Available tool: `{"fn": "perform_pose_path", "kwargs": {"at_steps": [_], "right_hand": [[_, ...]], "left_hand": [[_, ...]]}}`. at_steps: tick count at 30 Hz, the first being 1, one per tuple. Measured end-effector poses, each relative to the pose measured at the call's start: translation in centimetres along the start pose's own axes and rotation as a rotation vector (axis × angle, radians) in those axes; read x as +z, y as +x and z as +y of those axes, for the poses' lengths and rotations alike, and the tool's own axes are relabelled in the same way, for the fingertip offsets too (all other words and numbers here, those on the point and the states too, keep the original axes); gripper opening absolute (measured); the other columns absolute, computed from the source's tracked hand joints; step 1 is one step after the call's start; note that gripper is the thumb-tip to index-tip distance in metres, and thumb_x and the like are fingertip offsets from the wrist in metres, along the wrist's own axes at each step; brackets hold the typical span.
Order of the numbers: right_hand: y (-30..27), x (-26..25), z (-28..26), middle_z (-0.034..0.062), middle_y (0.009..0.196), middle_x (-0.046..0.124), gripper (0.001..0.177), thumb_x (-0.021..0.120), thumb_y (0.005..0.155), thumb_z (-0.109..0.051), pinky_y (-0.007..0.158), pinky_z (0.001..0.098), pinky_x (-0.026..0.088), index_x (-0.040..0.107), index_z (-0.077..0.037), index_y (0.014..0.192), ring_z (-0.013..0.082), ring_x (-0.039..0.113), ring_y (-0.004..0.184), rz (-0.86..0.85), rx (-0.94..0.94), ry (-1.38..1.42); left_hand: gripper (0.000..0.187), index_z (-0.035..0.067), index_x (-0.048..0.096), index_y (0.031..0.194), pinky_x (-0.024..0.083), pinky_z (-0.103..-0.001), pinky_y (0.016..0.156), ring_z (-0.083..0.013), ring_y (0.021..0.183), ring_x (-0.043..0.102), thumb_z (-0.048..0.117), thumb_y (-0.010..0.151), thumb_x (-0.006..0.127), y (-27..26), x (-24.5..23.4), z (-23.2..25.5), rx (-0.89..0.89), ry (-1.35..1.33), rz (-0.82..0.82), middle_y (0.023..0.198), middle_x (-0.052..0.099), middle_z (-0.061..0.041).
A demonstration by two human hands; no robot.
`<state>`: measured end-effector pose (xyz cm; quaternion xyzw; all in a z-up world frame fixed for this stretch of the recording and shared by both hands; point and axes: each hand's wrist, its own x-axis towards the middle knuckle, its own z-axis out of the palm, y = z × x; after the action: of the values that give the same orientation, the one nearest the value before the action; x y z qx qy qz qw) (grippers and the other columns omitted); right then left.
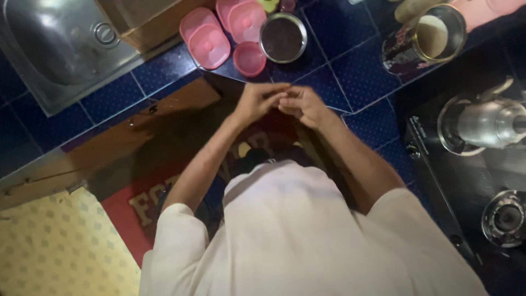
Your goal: The person matches lids to plastic food storage containers on a kitchen counter, pressing each lid on and stacking the closed containers. They handle pink, green, yellow, clear plastic and stainless-steel containers one at a time, placing finished ones in a pile.
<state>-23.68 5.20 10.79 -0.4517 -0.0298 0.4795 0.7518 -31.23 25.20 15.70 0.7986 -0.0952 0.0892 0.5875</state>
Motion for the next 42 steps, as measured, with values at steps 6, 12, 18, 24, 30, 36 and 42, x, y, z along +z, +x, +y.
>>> {"fn": "perform_pose_path", "kwargs": {"at_steps": [6, 12, 18, 24, 30, 36, 42], "right_hand": [[-1.1, -2.2, -7.9, 0.0116, 0.095, 0.078, 0.01, 0.075, 0.096, -0.006, 0.073, 0.028, 0.064, 0.076, 0.001, 0.103, 0.0165, 0.077, 0.083, 0.277, -0.51, -0.689], [-4.5, -5.8, -11.6, 0.0134, 0.094, 0.078, 0.005, 0.075, 0.102, -0.003, 0.071, 0.029, 0.067, 0.076, 0.001, 0.105, 0.016, 0.078, 0.081, 0.605, -1.049, -0.809], [-6.8, -8.7, -13.5, 0.0147, 0.096, 0.079, 0.007, 0.072, 0.103, -0.003, 0.075, 0.0323, 0.068, 0.075, 0.002, 0.107, 0.0185, 0.078, 0.084, 0.757, -1.342, -0.679], [-5.7, -15.5, -14.0, 0.0194, 0.117, 0.068, 0.031, 0.066, 0.105, -0.021, 0.094, 0.0438, 0.058, 0.063, 0.003, 0.125, 0.0249, 0.067, 0.108, 0.646, -1.053, -1.047], [-2.3, -24.9, -13.2, 0.014, 0.126, 0.061, 0.045, 0.052, 0.107, -0.039, 0.104, 0.0438, 0.052, 0.056, -0.002, 0.133, 0.022, 0.059, 0.118, 0.594, -0.626, -0.849], [-1.9, -26.6, -12.8, 0.0086, 0.136, 0.053, 0.061, 0.037, 0.109, -0.056, 0.113, 0.0438, 0.045, 0.05, -0.007, 0.142, 0.0191, 0.052, 0.128, 0.479, -0.523, -0.658], [-3.4, -17.9, -17.2, 0.0243, 0.132, 0.051, 0.062, 0.042, 0.113, -0.057, 0.107, 0.0553, 0.039, 0.049, -0.003, 0.142, 0.037, 0.049, 0.124, 0.627, -0.086, -1.363]], "left_hand": [[0.013, 0.001, 0.078, 0.102, 0.059, -0.029, 0.075, -0.0165, 0.082, 0.076, 0.004, 0.089, 0.079, 3.7, -1.8, -0.5, 0.007, 0.233, 0.17, 0.092, 0.079, -0.013], [0.03, -0.002, 0.074, 0.112, 0.062, -0.031, 0.088, -0.0189, 0.095, 0.078, -0.019, 0.091, 0.061, 6.3, -4.4, -0.1, 0.093, 0.052, 0.32, 0.103, 0.079, -0.012], [0.03, -0.005, 0.076, 0.113, 0.063, -0.031, 0.087, -0.0183, 0.093, 0.077, -0.022, 0.092, 0.063, 5.8, -7.6, -0.7, 0.269, 0.139, 0.579, 0.101, 0.079, -0.011], [0.039, 0.004, 0.05, 0.141, 0.038, -0.034, 0.111, -0.0199, 0.127, 0.047, 0.017, 0.105, 0.048, 6.9, -13.8, -11.2, 0.009, 0.111, 0.492, 0.138, 0.048, -0.009], [0.075, 0.014, 0.011, 0.175, 0.002, -0.035, 0.137, -0.0196, 0.166, 0.002, 0.06, 0.116, 0.023, 8.8, -19.7, -19.2, 0.011, -0.262, 0.305, 0.181, 0.002, -0.004], [0.061, 0.017, 0.009, 0.171, -0.002, -0.045, 0.14, -0.0276, 0.166, -0.005, 0.051, 0.122, 0.022, 7.3, -18.3, -13.8, -0.14, 0.126, 0.24, 0.178, -0.002, -0.008], [0.065, 0.03, 0.025, 0.171, 0.005, -0.069, 0.128, -0.0421, 0.164, 0.003, 0.061, 0.115, 0.037, 9.8, -13.6, -3.3, -0.378, 0.935, 0.016, 0.178, 0.007, -0.013]]}}
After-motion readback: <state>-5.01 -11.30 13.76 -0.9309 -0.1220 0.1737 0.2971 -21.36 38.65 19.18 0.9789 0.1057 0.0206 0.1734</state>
